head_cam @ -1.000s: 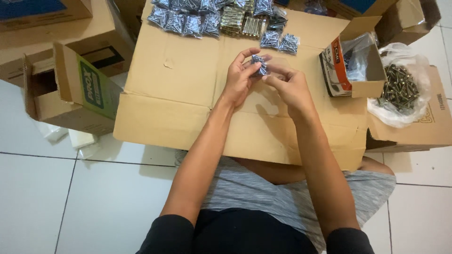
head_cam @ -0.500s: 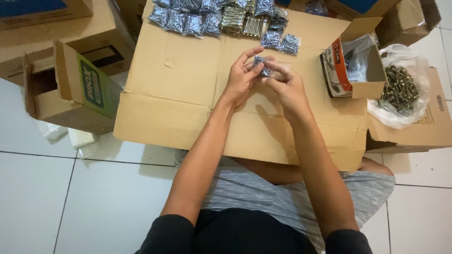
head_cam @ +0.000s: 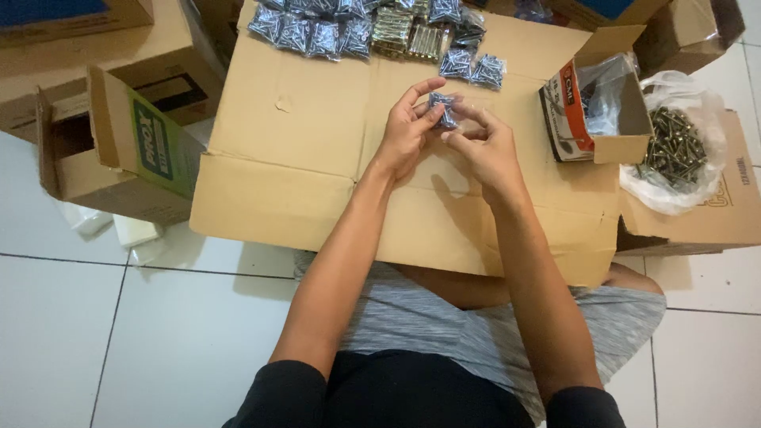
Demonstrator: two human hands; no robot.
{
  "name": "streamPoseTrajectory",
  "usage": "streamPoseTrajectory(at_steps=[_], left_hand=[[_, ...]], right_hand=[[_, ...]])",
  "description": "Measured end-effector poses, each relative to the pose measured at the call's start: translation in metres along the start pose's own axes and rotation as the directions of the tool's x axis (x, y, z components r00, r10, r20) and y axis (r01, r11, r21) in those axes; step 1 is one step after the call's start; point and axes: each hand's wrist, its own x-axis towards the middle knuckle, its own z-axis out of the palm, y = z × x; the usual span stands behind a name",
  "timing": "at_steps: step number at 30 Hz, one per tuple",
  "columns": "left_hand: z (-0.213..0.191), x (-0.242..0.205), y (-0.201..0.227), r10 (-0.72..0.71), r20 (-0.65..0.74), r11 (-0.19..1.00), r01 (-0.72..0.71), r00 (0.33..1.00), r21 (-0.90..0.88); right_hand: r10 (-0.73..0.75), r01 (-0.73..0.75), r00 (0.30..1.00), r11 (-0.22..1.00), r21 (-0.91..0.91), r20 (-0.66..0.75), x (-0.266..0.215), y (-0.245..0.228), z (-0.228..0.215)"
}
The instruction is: Packing small bags of screws into a cardboard box
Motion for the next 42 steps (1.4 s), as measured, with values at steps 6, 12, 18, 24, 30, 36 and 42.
streamPoseTrajectory(at_steps=[6,12,18,24,30,36,42], left_hand=[[0.006,-0.005,0.009,-0.071,0.001,0.997,0.071,0.997,0.010],[0.002,-0.002,0.005,-0.115,0.005,0.993,0.115,0.993,-0.016],[0.007,-0.004,0.013,-0.132,-0.032,0.990,0.133,0.991,0.037],[0.005,-0.004,0.015,-0.114,-0.039,0.993,0.112,0.993,-0.041],[0.006,-0.002,0.016,-0.131,-0.046,0.991,0.129,0.990,-0.045],[0.006,-0.002,0.018,-0.149,-0.063,0.988,0.147,0.987,-0.048],[0.007,0.000,0.022,-0.191,-0.087,0.980,0.184,0.978,-0.081]], right_hand=[[-0.298,0.307,0.951,0.889,-0.340,0.081,0.002,0.004,-0.006],[-0.347,0.372,0.927,0.813,-0.448,0.140,0.000,0.001,-0.012],[-0.475,0.510,0.859,0.765,-0.394,0.189,0.007,0.015,-0.020],[-0.478,0.508,0.859,0.755,-0.414,0.182,0.008,0.007,-0.022],[-0.538,0.588,0.805,0.672,-0.450,0.249,0.008,0.000,-0.021],[-0.508,0.542,0.836,0.703,-0.461,0.208,0.007,-0.001,-0.014],[-0.569,0.603,0.784,0.603,-0.522,0.247,0.017,0.006,-0.014]])
